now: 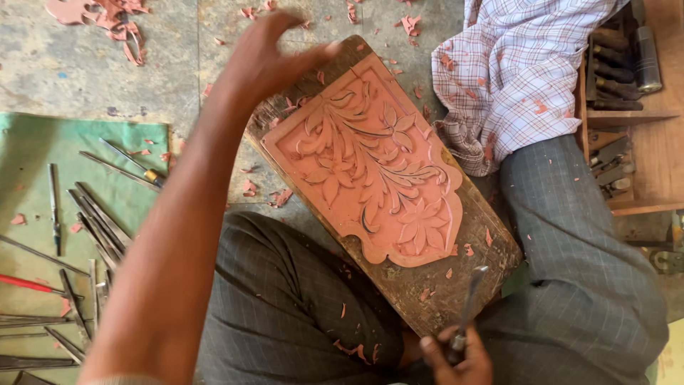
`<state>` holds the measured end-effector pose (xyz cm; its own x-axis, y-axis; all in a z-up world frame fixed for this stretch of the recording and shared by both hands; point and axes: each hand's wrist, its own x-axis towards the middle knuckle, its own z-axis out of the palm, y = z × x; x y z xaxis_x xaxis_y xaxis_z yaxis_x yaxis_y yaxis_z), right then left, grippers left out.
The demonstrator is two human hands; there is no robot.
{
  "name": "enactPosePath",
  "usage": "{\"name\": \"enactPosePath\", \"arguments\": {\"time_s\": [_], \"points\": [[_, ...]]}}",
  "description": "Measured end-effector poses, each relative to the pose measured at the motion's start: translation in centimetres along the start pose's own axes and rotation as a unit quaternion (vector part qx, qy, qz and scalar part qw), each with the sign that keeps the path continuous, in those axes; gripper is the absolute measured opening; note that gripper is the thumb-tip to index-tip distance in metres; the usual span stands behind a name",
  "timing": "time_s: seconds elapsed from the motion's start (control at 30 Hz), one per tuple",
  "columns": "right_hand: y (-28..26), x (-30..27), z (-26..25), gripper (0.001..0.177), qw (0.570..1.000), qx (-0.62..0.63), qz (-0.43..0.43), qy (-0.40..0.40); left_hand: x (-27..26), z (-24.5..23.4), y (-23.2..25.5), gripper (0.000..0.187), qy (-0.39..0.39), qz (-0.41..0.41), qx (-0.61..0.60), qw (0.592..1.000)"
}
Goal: The person carves floral patterns into a wooden panel using hand chisels and gouges. They use different tools to detail the leaves and petals of the design while sitting on the floor.
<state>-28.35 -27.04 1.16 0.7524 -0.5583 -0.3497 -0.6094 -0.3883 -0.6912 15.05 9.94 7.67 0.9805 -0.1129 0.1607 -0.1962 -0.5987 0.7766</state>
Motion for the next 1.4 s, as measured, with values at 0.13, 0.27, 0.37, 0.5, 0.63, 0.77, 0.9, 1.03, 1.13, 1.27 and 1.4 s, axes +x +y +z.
{"name": "enactPosePath", "arguments": {"time_s": [0.13,0.27,0.37,0.5,0.63,0.77,0.9,1.03,1.13,1.27,1.4], "points": [[2.2,1.4,0.3,0.037,0.992,0.051,0.114,0.015,6.0,4.1,1.4,0.061,-0.169,-0.043,-0.139,0.975],[4.9,1.4,0.5,0.041,0.998,0.06,0.033,0.005,7.0,5.2,0.6,0.041,-0.244,-0.034,-0.179,0.953],[6.2,2.7,-0.1,0.045,0.998,0.055,-0.011,-0.019,6.5,4.8,-0.8,0.034,-0.228,0.008,-0.177,0.957],[4.5,7.1,-1.9,0.042,0.999,-0.048,-0.013,-0.009,5.7,2.5,-2.5,0.031,-0.173,0.056,-0.125,0.975],[-0.9,12.2,-2.8,0.036,0.984,-0.036,-0.173,-0.036,4.3,0.3,-4.6,0.028,-0.114,0.037,-0.152,0.981],[-6.5,17.3,-4.5,0.036,0.959,-0.16,-0.227,-0.066,2.6,-1.3,-5.4,0.027,-0.047,-0.044,-0.172,0.983],[-10.7,22.4,-5.2,0.032,0.951,-0.152,-0.248,-0.106,0.5,-2.6,-5.2,0.027,-0.003,-0.137,-0.163,0.977],[-12.8,27.8,-5.0,0.033,0.93,-0.196,-0.295,-0.098,-0.7,-2.4,-5.6,0.025,0.095,-0.092,-0.172,0.976],[-13.7,32.3,-4.9,0.044,0.91,-0.168,-0.37,-0.083,-2.9,-1.9,-5.5,0.025,0.149,-0.128,-0.17,0.966],[-17.1,36.5,-4.4,0.041,0.879,-0.19,-0.436,-0.038,-5.7,-0.5,-4.5,0.025,0.24,-0.131,-0.142,0.951],[-20.3,35.1,-4.5,0.038,0.845,-0.251,-0.472,0.014,-8.7,1.1,-3.8,0.027,0.301,-0.117,-0.138,0.936]]}}
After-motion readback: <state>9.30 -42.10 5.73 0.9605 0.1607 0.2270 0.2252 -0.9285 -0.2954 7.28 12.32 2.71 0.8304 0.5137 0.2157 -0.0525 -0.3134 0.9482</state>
